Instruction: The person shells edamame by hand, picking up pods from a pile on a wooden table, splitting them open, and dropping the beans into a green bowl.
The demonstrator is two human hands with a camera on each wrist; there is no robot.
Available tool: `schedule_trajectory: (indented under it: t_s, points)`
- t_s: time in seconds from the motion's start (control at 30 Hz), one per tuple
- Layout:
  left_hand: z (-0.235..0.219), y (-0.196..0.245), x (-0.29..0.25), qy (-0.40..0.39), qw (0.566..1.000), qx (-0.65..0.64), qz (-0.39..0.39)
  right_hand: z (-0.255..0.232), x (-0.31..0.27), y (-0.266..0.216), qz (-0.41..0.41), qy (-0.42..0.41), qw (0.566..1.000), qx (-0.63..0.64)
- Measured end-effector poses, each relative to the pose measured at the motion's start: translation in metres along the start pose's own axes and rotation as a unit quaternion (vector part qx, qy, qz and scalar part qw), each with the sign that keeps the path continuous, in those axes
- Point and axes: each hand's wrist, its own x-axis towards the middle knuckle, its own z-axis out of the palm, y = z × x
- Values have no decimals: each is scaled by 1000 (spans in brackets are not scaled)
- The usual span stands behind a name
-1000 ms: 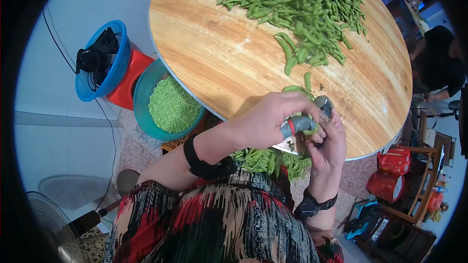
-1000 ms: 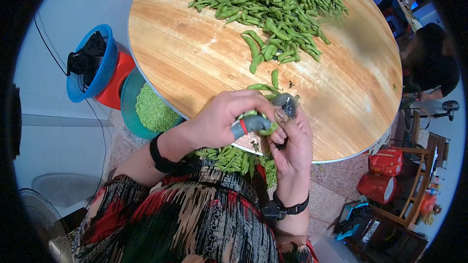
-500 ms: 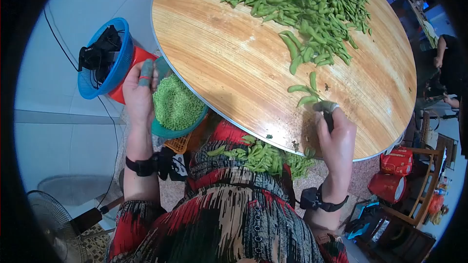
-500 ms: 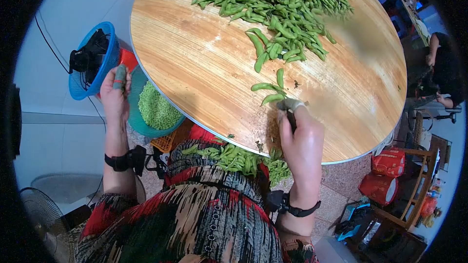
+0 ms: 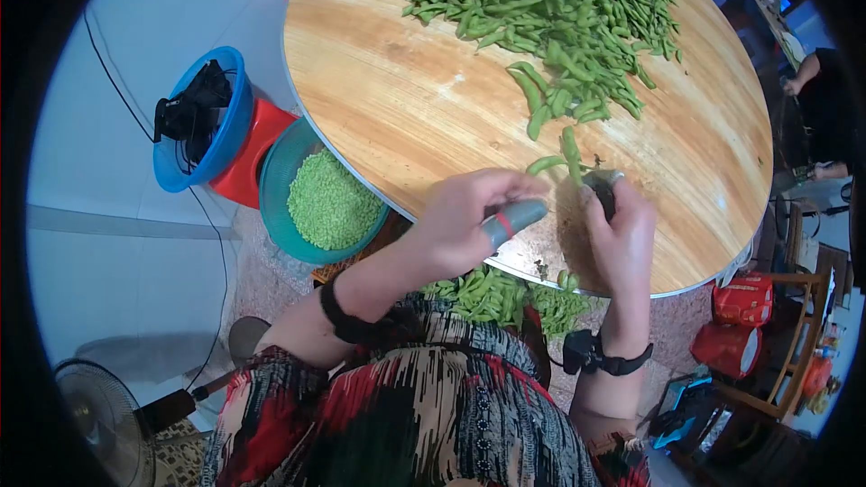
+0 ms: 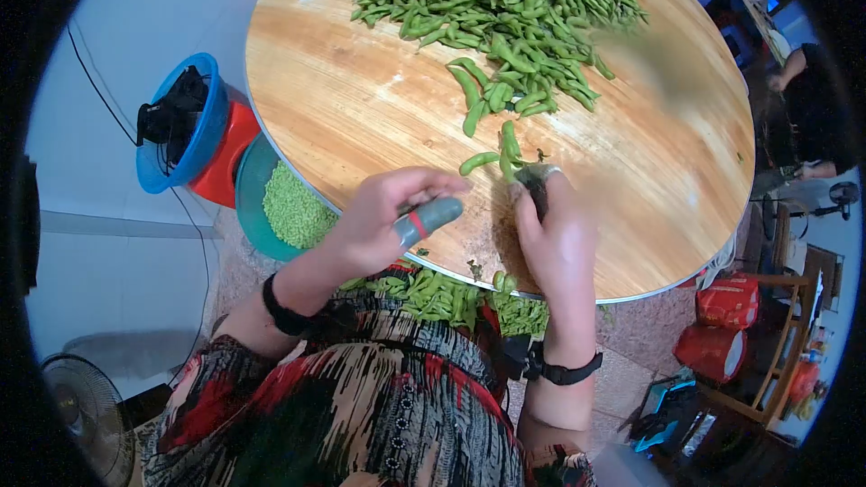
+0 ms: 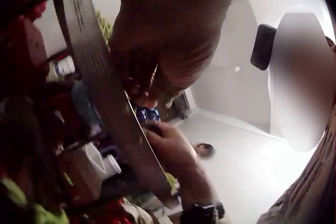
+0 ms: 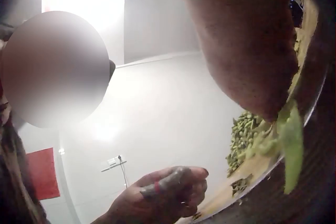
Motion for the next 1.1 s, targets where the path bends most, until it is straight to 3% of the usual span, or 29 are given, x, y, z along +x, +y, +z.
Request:
schedule_trajectory:
  t_s: [0.03,0.07,0.1,0.13,0.2,0.23,0.27,0.3,0.33,0.4,0.6,0.67,0.7,0.73,0.77,0.8,0.87,0.9,0.97,1.03,1.1]
  points:
    - [11,3,5,40,979,-181,-85,-3,-4,3,94,-66,956,271]
    - [19,1,10,39,979,-181,-87,-7,-10,5,180,-126,826,519]
    - [24,-1,16,-5,941,-326,-91,-18,-17,-2,236,-169,699,653]
    - [27,-1,21,-48,880,-463,-93,-19,-21,-5,236,-168,699,654]
    - [32,0,26,-70,865,-485,-105,-20,-25,-7,246,-200,612,724]
    - [34,-5,28,-67,856,-505,-86,-24,-26,-6,243,-224,640,694]
    - [36,-7,30,-62,846,-525,-67,-27,-27,-9,241,-223,639,696]
    - [38,2,32,-12,851,-520,-71,-30,-28,-14,242,-199,656,687]
    - [38,2,32,-13,852,-518,-71,-31,-30,-17,243,-176,672,677]
    - [39,2,34,42,920,-379,-85,-31,-31,-14,215,-193,668,685]
    - [40,12,33,94,963,-226,-109,-26,-31,-10,228,-207,645,699]
    - [43,4,32,101,968,-211,-94,-22,-31,-11,220,-185,721,631]
    - [43,4,33,107,972,-196,-80,-21,-30,-12,218,-185,722,630]
    - [43,4,34,108,971,-196,-78,-19,-30,-13,211,-166,756,596]
    - [43,6,33,76,955,-277,-73,-18,-31,-15,204,-148,788,561]
    - [43,7,33,44,931,-357,-68,-18,-31,-14,204,-149,789,560]
    - [42,-2,33,20,930,-363,-58,-19,-31,-14,203,-162,740,620]
    - [40,-5,33,-6,929,-367,-47,-21,-31,-15,203,-163,741,619]
    - [37,-7,33,-30,914,-403,-38,-27,-30,-17,263,-215,618,709]
    - [37,-5,32,-53,896,-439,-29,-28,-28,-19,269,-215,628,697]
    - [38,3,32,0,933,-350,-85,-25,-28,-21,274,-215,639,686]
